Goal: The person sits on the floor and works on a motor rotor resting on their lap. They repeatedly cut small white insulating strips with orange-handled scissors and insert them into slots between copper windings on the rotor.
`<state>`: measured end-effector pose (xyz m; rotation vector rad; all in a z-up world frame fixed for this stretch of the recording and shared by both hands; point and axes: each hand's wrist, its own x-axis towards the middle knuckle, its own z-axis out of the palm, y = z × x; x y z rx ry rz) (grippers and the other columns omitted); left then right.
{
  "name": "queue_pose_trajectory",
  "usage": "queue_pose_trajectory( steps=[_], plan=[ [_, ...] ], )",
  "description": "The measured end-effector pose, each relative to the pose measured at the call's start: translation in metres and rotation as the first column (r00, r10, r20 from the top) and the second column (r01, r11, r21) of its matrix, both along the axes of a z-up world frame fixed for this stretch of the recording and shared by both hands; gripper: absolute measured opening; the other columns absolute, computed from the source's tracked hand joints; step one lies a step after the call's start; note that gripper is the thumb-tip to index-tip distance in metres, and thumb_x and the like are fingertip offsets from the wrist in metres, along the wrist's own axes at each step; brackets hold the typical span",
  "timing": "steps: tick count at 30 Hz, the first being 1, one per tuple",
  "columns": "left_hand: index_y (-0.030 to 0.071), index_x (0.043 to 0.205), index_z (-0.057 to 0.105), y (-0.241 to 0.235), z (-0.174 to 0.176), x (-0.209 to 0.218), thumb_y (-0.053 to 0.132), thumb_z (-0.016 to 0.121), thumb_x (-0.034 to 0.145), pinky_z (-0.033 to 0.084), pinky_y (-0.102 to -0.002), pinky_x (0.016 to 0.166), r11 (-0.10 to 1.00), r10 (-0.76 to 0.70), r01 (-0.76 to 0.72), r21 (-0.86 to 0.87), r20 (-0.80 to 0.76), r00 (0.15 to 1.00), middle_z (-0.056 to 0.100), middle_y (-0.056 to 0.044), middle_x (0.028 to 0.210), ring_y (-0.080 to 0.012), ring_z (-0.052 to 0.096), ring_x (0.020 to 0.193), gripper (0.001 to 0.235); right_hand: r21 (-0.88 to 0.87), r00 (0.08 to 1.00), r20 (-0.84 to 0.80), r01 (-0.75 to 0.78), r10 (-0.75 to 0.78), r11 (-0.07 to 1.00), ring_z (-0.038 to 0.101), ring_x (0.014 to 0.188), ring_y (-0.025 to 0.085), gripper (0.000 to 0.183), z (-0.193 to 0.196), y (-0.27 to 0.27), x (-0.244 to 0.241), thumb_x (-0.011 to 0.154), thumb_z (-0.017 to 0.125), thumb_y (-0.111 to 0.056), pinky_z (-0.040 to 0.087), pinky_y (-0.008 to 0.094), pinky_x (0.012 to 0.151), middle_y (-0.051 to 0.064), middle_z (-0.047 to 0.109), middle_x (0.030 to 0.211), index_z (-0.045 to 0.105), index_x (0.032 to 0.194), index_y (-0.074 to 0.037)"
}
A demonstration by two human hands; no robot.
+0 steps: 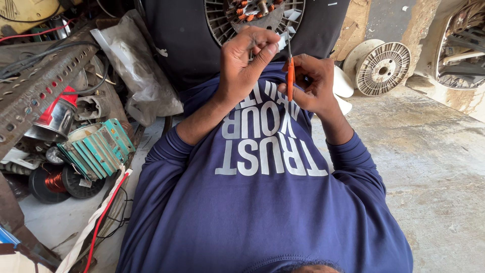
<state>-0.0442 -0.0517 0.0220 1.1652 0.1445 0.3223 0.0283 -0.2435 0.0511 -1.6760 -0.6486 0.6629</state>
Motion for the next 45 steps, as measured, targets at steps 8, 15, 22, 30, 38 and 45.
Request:
queue_pose_trajectory(
  steps=[8, 15, 22, 30, 38, 45],
  plan=[
    [0.0, 0.108, 0.068, 0.004, -0.001, 0.003, 0.002, 0.07, 0.103, 0.066, -0.028, 0.083, 0.99, 0.033, -0.031, -0.141, 0.006, 0.999, 0.073, -0.009, 0.097, -0.0118, 0.073, 0.087, 0.006, -0.063, 0.994, 0.093, -0.058, 0.064, 0.996, 0.047, 0.05, 0.004, 0.036, 0.0, 0.005, -0.002, 0.084, 0.085, -0.02, 0.033, 0.021, 0.049, -0.001, 0.056, 0.065, 0.069, 0.104, 0.004],
    [-0.001, 0.107, 0.067, 0.0, 0.006, 0.002, 0.001, 0.071, 0.102, 0.066, -0.028, 0.084, 0.99, 0.028, -0.025, -0.138, 0.015, 0.999, 0.074, -0.01, 0.098, -0.0123, 0.075, 0.09, 0.007, -0.063, 0.987, 0.146, -0.06, 0.069, 0.996, 0.049, 0.049, 0.005, 0.036, -0.001, 0.006, -0.003, 0.086, 0.086, -0.02, 0.035, 0.022, 0.048, 0.0, 0.058, 0.064, 0.07, 0.106, 0.005],
    [-0.003, 0.103, 0.071, 0.005, 0.011, 0.001, 0.001, 0.07, 0.105, 0.063, -0.024, 0.076, 1.0, 0.02, -0.021, -0.012, -0.022, 1.0, 0.073, -0.009, 0.092, -0.01, 0.073, 0.081, 0.004, -0.049, 0.987, 0.14, -0.075, 0.081, 0.996, 0.05, 0.052, 0.007, 0.034, 0.009, 0.008, -0.003, 0.088, 0.085, -0.019, 0.036, 0.023, 0.051, 0.0, 0.055, 0.064, 0.069, 0.106, 0.005],
    [-0.004, 0.103, 0.069, 0.002, 0.014, 0.001, -0.001, 0.072, 0.1, 0.063, -0.026, 0.08, 0.993, 0.045, -0.056, -0.107, -0.102, 0.994, 0.073, -0.008, 0.093, -0.0117, 0.073, 0.083, 0.005, -0.039, 0.981, 0.177, -0.069, 0.075, 0.997, 0.053, 0.051, 0.008, 0.026, 0.006, 0.0, -0.002, 0.091, 0.084, -0.013, 0.041, 0.024, 0.05, 0.002, 0.054, 0.062, 0.068, 0.1, 0.005],
    [-0.001, 0.109, 0.067, 0.003, 0.015, 0.004, 0.001, 0.068, 0.106, 0.061, -0.022, 0.078, 0.998, 0.024, -0.026, -0.054, -0.035, 0.999, 0.067, -0.004, 0.1, -0.0102, 0.071, 0.083, 0.003, -0.115, 0.978, 0.168, 0.143, -0.122, 0.983, 0.07, 0.067, 0.011, 0.034, -0.001, -0.001, 0.055, 0.097, 0.073, -0.009, 0.053, 0.023, 0.059, 0.002, 0.069, 0.079, 0.052, 0.122, -0.004],
    [-0.001, 0.106, 0.068, 0.01, 0.012, 0.004, 0.0, 0.07, 0.102, 0.063, -0.026, 0.079, 0.996, 0.029, -0.033, -0.088, -0.05, 0.998, 0.072, -0.006, 0.091, -0.0119, 0.073, 0.082, 0.005, -0.329, 0.691, 0.711, 0.164, 0.13, 0.93, 0.066, 0.06, 0.02, 0.033, -0.022, 0.013, 0.073, 0.078, 0.085, 0.002, 0.048, 0.031, 0.054, 0.009, 0.069, 0.078, 0.062, 0.101, -0.004]
  ],
)
